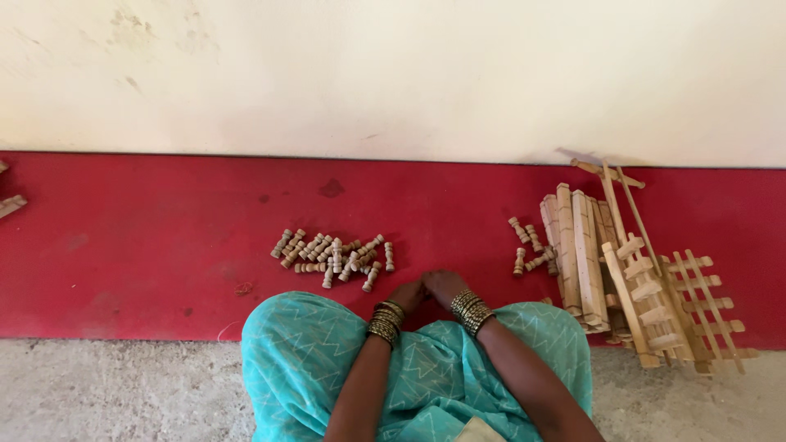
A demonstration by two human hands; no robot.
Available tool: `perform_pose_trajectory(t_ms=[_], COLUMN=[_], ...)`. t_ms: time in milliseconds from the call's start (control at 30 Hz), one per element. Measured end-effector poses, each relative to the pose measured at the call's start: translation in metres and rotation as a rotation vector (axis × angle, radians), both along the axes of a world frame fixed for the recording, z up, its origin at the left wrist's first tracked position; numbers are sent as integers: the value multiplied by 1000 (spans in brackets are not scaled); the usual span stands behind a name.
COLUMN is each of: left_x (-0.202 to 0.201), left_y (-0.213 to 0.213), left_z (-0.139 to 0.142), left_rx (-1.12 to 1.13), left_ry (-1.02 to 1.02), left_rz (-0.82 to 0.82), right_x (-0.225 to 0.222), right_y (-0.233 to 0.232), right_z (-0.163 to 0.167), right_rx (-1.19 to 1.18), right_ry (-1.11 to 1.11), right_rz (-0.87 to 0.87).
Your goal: The person sits on the floor and handles small wooden dowel-like pieces, arranging them into piles. Then the person picks up a small wooden frame and inserts the dowels into its slots, assembling the structure.
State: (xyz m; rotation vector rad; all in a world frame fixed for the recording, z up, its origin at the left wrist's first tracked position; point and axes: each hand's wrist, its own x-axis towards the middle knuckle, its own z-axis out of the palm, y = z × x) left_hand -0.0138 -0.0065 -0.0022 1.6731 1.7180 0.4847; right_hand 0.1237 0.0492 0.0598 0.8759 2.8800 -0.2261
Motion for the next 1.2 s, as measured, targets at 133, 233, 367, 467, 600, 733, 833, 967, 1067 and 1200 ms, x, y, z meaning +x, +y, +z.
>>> perform_pose_trajectory(t_ms=[133, 233, 367, 467, 600, 733, 833, 967, 1067, 1200], left_x=[9, 16, 20, 14, 2, 4, -2, -45, -72, -76], left_y=[-6, -10, -13, -13, -20, -19, -11, 0, -6, -12], left_z=[-5, -7, -4, 1, 2, -9, -19, -16, -9, 0], left_rx=[99, 261, 600, 709, 596, 287, 338, 250, 391, 538], left_ry=[341, 484, 475, 336, 146, 329, 383, -284, -1051, -1343], left_rz=[-75, -138, -75, -25, 55, 70, 138, 765, 1146, 1337], right_x=[2, 5, 29, 37, 28, 16, 21, 53, 70, 79], right_y=[6, 19, 40, 41, 33, 32, 43, 63, 72, 76], right_z=[-1, 6, 19, 27, 30, 28, 30, 33, 35, 36], right_rx=[-167, -477, -1075, -1215, -1193, -875, -477, -93, 12, 14], right_ry=[-45, -136, 79, 175, 209, 360, 277, 94, 117, 144], right_rz=[-31, -127, -285, -223, -280, -540, -670, -885, -1092, -1097])
